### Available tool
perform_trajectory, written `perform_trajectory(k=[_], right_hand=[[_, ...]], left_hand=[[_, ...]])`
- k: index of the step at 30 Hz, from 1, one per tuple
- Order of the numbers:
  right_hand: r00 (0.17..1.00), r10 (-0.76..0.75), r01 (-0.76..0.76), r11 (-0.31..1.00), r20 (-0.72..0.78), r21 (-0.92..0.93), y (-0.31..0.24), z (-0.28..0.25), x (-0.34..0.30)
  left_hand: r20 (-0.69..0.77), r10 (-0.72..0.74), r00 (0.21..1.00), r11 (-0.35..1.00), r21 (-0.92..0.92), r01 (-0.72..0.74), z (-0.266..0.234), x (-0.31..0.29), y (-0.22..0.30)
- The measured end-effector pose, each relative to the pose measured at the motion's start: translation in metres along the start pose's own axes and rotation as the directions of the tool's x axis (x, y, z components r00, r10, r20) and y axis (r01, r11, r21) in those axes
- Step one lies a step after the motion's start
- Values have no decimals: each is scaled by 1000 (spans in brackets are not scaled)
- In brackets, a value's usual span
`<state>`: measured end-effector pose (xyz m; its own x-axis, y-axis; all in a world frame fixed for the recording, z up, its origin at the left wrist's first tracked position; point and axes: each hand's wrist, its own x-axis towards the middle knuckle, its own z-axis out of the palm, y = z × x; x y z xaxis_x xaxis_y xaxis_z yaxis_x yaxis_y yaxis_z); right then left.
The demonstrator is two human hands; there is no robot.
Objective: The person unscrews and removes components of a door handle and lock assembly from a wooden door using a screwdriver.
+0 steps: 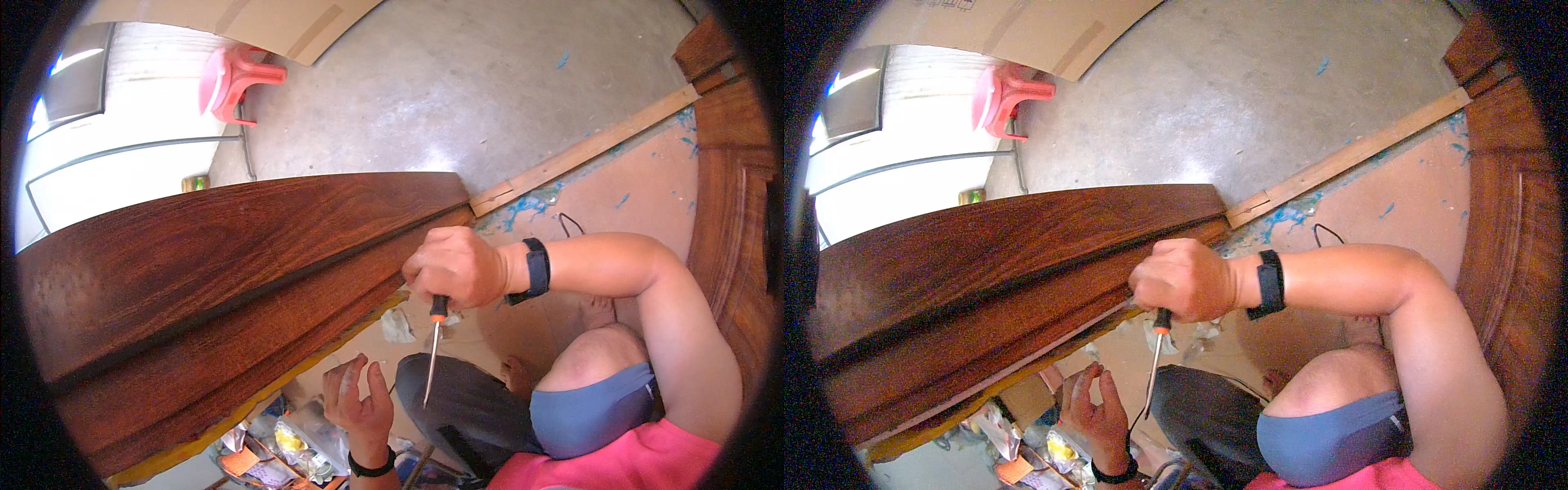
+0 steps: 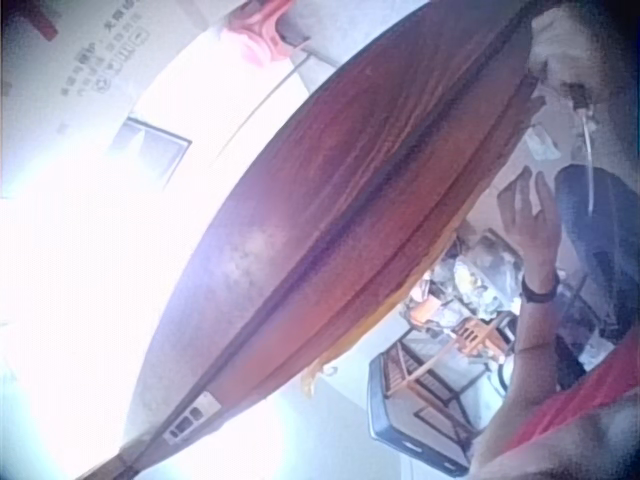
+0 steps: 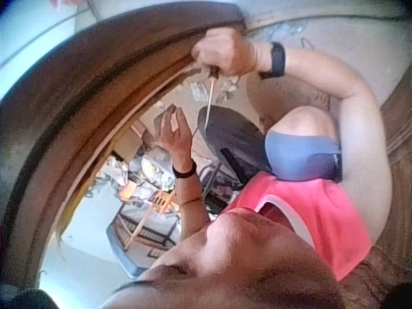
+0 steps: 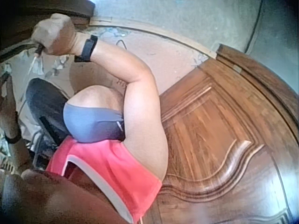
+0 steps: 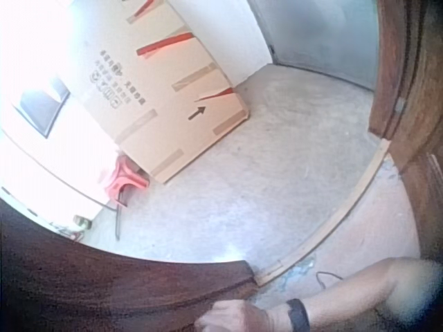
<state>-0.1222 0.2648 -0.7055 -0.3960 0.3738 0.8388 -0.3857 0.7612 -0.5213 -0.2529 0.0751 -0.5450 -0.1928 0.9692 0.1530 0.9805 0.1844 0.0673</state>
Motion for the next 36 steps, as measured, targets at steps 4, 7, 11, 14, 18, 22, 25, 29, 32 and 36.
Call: perform_trajectory(k=[4, 7, 11, 14, 18, 22, 25, 29, 32, 36], right_hand=[[999, 33, -32, 999, -38, 19, 6, 1, -17], [997, -18, 21, 999, -80, 37, 2, 2, -8], [991, -62, 59, 998, -115, -31, -1, 6, 5], [989, -47, 50, 998, -138, 22, -2, 5, 7], [996, 18, -14, 999, -83, 47, -2, 6, 5], [996, 30, -27, 999, -86, 41, 0, 7, -1], [995, 47, -45, 999, -90, 26, 1, 7, -10], [995, 81, -79, 996, -51, 39, 3, 1, -19], [995, 95, -93, 994, -34, 60, 4, 0, -20], [996, 56, -54, 998, -64, 39, 5, -3, -15]], left_hand=[[3, -27, 1000, 1000, -1, 27, -1, 0, -2], [26, -51, 998, 999, 10, 51, -3, 0, 1], [32, -40, 999, 999, 19, 39, -4, 0, 5], [2, -20, 1000, 1000, 8, 20, -2, -1, 3], [-11, -45, 999, 999, -8, 44, 1, -5, -3], [-17, -17, 1000, 1000, -20, 17, 3, -7, -6], [-9, -13, 1000, 1000, -22, 13, 2, -6, -5], [-9, 3, 1000, 1000, -10, -3, 4, -6, -6], [-10, -9, 1000, 1000, -17, 9, 4, -7, -6], [-7, -8, 1000, 1000, 4, 8, 3, -9, -4]])
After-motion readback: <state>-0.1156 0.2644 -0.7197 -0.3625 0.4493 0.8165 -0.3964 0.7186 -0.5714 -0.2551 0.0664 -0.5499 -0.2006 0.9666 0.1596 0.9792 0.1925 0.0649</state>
